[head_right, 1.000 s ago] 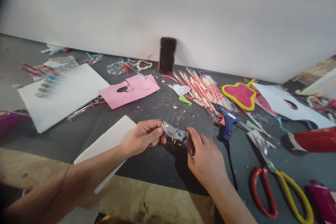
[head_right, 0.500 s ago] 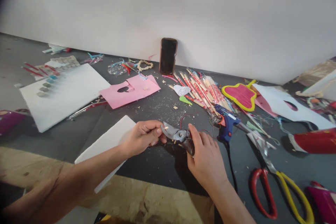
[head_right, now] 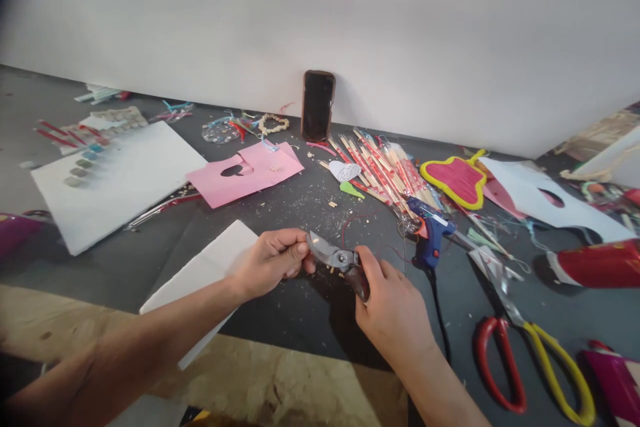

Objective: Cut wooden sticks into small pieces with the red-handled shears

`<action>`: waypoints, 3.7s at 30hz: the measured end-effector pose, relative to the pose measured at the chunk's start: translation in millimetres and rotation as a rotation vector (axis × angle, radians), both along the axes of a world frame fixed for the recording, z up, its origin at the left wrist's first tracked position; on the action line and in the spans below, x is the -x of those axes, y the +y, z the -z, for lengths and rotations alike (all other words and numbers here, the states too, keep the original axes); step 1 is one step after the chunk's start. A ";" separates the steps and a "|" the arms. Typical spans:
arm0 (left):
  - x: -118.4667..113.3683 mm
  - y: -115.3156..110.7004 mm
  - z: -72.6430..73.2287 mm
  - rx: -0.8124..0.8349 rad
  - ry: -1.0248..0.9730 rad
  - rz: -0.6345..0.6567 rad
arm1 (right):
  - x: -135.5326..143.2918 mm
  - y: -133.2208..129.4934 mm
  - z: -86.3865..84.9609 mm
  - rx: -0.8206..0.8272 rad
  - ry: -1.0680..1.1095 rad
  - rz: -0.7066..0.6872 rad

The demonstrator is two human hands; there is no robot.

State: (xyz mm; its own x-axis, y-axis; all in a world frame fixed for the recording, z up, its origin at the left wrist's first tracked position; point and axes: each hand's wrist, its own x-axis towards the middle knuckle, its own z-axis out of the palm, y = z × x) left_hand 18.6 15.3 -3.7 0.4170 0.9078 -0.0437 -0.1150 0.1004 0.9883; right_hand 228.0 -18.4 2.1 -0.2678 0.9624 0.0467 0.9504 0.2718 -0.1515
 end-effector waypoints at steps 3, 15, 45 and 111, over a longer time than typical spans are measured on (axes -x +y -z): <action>-1.2 0.2 -2.6 0.011 0.007 -0.013 | -0.4 1.5 -0.3 0.011 0.001 0.008; 1.5 -0.8 -2.9 -0.129 0.137 -0.004 | -1.6 6.9 0.5 -0.052 -0.022 -0.004; 0.3 2.2 -3.7 -0.068 0.097 -0.029 | -2.3 7.2 1.1 -0.082 -0.043 0.008; 3.2 0.5 0.1 0.092 -0.136 0.061 | -1.1 2.6 5.7 -0.016 0.076 -0.032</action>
State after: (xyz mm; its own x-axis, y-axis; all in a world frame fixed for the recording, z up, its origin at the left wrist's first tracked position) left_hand 15.4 15.8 -3.8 0.4792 0.8753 -0.0648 -0.2378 0.2006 0.9504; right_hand 229.1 -15.8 -3.6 -0.2931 0.9524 0.0836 0.9272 0.3045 -0.2179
